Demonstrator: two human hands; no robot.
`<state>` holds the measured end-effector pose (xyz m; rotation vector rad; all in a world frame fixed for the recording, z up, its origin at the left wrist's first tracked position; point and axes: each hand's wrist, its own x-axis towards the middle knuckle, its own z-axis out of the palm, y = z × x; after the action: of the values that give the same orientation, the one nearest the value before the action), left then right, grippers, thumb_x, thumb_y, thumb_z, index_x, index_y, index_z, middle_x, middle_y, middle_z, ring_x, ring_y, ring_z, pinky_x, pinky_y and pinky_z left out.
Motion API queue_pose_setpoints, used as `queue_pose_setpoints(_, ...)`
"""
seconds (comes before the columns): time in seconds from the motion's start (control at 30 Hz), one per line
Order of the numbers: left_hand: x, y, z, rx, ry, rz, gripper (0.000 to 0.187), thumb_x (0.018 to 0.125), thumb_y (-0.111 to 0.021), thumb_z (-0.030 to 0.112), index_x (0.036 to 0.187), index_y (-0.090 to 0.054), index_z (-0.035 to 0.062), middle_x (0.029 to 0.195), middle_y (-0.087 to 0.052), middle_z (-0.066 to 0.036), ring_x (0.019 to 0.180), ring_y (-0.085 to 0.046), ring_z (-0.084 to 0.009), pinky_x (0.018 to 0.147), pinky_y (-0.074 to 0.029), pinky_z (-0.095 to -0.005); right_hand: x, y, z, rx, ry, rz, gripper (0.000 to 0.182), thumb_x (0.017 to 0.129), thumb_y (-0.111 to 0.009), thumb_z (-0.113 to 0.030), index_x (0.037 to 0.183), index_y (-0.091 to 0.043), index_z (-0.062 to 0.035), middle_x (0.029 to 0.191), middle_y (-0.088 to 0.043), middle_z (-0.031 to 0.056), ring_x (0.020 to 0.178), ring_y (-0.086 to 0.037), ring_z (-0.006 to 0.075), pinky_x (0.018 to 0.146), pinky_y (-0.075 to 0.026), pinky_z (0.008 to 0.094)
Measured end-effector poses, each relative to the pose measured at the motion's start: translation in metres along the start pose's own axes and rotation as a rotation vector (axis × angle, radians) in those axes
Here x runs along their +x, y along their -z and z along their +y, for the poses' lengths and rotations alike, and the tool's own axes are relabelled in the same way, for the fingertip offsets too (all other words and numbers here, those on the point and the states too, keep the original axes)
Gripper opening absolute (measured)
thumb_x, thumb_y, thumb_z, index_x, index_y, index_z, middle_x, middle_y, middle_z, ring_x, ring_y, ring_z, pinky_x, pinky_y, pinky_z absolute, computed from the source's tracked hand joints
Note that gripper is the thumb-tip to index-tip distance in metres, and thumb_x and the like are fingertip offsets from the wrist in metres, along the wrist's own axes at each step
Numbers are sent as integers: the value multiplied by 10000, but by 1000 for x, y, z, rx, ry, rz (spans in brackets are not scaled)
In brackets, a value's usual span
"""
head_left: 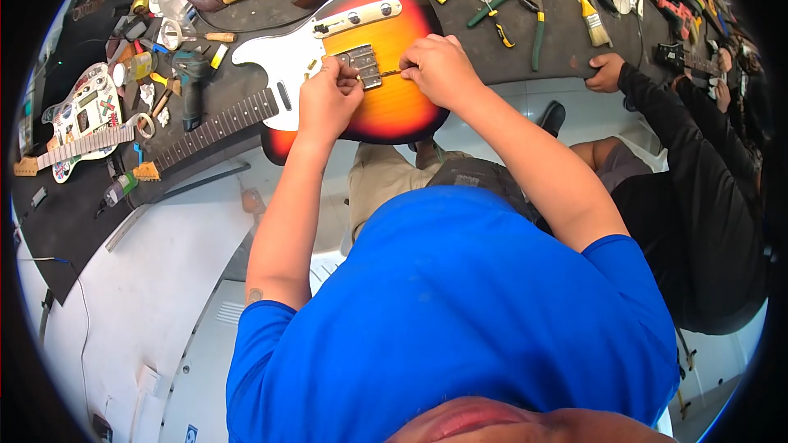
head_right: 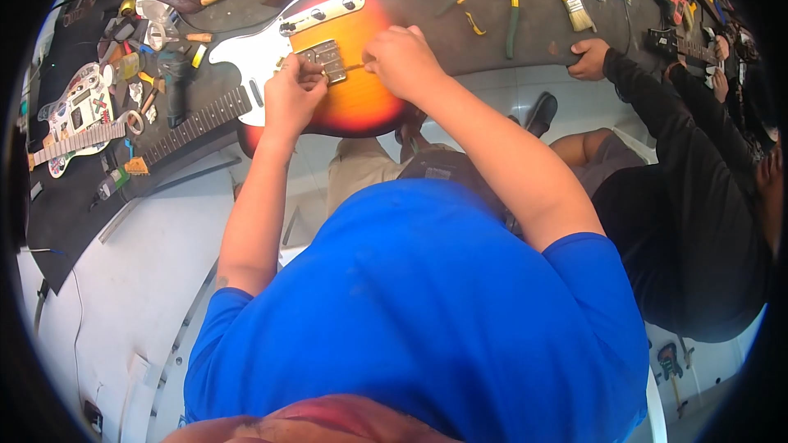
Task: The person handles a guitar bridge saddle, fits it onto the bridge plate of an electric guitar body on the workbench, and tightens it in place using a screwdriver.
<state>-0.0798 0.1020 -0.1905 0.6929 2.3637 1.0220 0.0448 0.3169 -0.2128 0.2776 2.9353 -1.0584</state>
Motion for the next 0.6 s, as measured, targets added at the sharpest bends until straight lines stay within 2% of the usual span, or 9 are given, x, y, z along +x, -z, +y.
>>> queue_pose_setpoints(0.43, -2, 0, -3, -5, 2, -5, 169, 898, -802, 21, 1005, -672, 4, 922, -821, -114, 831, -824, -195, 773, -656, -330, -1, -1, 3, -26, 50, 26, 65, 932, -789, -200, 946, -788, -137, 962, -752, 27, 1024, -682, 261, 942, -447, 460)
queue_pose_setpoints(0.53, 0, -1, -2, 4, 5, -8, 170, 895, -799, 18, 1009, -674, 3, 922, -821, -118, 828, -824, -199, 771, -654, -332, -3, -3, 1, -79, 69, 71, 79, 948, -775, -206, 947, -797, -130, 959, -750, 9, 1011, -677, 243, 923, -449, 417)
queue_pose_setpoints(0.6, -1, -1, -3, -2, 8, -8, 170, 896, -797, 15, 1014, -676, 2, 922, -820, -119, 828, -824, -200, 771, -654, -332, -3, -6, 4, -113, 94, 81, 83, 966, -752, -200, 972, -785, -125, 963, -749, 15, 1004, -674, 257, 914, -458, 425)
